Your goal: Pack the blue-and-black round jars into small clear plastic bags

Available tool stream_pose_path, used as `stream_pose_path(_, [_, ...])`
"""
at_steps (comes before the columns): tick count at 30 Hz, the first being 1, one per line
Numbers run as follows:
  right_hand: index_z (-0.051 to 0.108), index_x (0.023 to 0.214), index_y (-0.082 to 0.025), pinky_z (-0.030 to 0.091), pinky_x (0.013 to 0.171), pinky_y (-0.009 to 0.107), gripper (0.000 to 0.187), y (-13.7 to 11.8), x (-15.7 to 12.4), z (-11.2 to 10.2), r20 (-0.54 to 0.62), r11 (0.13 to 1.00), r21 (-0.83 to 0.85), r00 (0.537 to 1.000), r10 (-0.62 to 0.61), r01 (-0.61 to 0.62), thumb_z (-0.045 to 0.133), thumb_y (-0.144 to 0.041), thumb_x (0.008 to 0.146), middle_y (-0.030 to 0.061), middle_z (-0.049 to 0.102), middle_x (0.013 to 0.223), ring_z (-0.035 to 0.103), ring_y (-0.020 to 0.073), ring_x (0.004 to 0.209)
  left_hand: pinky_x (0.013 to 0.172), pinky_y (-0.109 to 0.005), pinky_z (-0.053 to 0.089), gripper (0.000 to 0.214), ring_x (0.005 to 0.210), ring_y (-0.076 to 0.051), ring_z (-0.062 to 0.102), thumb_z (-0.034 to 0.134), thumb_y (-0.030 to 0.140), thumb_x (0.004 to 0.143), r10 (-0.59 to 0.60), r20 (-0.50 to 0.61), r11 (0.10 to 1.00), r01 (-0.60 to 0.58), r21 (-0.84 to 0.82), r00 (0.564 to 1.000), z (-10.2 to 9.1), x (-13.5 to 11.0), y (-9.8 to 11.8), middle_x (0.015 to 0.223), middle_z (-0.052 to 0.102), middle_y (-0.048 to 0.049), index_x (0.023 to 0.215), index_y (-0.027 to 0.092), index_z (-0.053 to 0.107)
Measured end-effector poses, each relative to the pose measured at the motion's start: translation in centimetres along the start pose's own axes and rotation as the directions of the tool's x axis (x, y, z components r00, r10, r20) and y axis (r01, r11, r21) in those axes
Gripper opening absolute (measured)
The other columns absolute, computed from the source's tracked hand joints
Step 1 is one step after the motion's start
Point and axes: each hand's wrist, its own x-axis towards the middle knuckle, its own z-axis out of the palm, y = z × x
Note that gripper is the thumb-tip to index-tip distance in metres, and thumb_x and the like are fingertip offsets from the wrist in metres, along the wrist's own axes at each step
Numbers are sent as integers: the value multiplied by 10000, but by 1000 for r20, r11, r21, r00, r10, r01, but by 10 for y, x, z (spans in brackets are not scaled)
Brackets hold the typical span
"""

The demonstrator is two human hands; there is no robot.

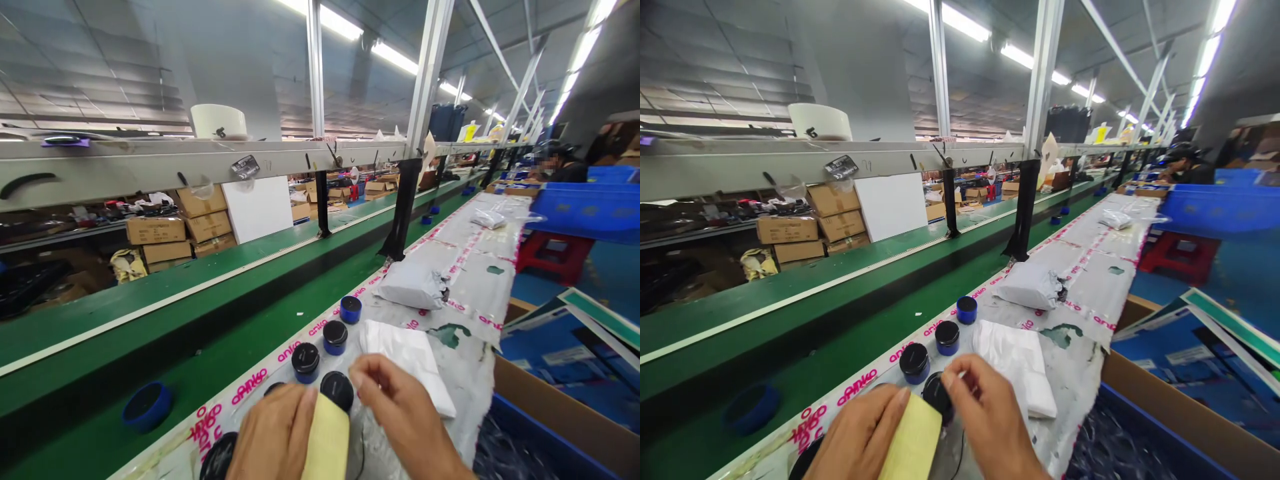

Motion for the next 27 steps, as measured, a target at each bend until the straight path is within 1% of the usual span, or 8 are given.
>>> stream_pose_path(2, [647, 999, -201, 436, 518, 269, 353, 0, 24, -7, -55, 977, 137, 983, 174, -166, 563, -522, 879, 17, 641, 764, 568, 161, 616, 1022, -447, 477, 494, 1174, -277, 605, 280, 432, 1037, 116, 11, 987, -116, 112, 993, -4, 28, 2, 1240, 660, -120, 812, 202, 656])
stream_pose_path(4, [634, 964, -192, 467, 525, 278, 379, 2, 45, -9, -39, 944, 229, 966, 255, -240, 612, -537, 809, 49, 659, 846, 624, 201, 730, 1190, -511, 312, 479, 1441, -304, 377, 309, 387, 1040, 184, 85, 969, -196, 151, 979, -3, 58, 2, 1505, 483, -135, 828, 175, 683])
stream_pose_path(6, [604, 855, -198, 483, 549, 276, 335, 5, 59, -7, -4, 924, 252, 954, 299, -288, 644, -517, 762, 70, 656, 884, 642, 247, 889, 1199, -504, 307, 462, 1470, -306, 337, 334, 358, 1038, 188, 163, 967, -211, 140, 969, 2, 82, 0, 1500, 486, -164, 835, 156, 697])
stream_pose_path(9, [574, 792, -208, 481, 573, 275, 321, 12, 65, -3, 43, 901, 248, 933, 358, -357, 657, -513, 739, 61, 630, 839, 621, 266, 964, 1076, -493, 458, 426, 1286, -318, 558, 366, 313, 1021, 173, 202, 972, -199, 121, 964, 15, 99, -3, 1255, 646, -187, 817, 148, 701])
stream_pose_path(15, [585, 813, -206, 484, 687, 306, 359, 24, 73, -7, 97, 897, 253, 932, 348, -362, 675, -548, 751, 69, 651, 968, 578, 264, 1028, 1138, -651, 320, 416, 1233, -320, 574, 345, 316, 1024, 201, 166, 969, -221, 112, 965, 32, 86, -8, 1210, 645, -144, 873, 178, 707])
stream_pose_path(21, [599, 763, -194, 365, 621, 282, 416, 29, 90, -13, 81, 924, 96, 928, 364, -370, 680, -602, 742, 98, 643, 1265, 565, 221, 902, 1194, -645, 241, 379, 1324, -328, 529, 389, 290, 1003, 150, 188, 972, -179, 153, 971, 31, 83, -9, 1315, 628, -189, 952, 162, 742])
stream_pose_path(24, [608, 750, -199, 350, 628, 298, 459, 29, 98, -11, 47, 936, 18, 936, 349, -351, 667, -652, 710, 100, 681, 1210, 556, 227, 861, 1207, -642, 221, 353, 1430, -340, 412, 419, 274, 996, 122, 185, 980, -148, 134, 975, 23, 83, -16, 1462, 531, -193, 979, 163, 754])
stream_pose_path(27, [629, 742, -201, 363, 668, 312, 469, 30, 105, -6, 45, 939, -58, 938, 342, -340, 658, -667, 702, 99, 702, 1135, 561, 252, 898, 1169, -646, 314, 283, 1401, -366, 450, 497, 261, 971, 172, 211, 979, -191, 74, 962, 22, 75, -33, 1456, 547, -174, 944, 187, 769])
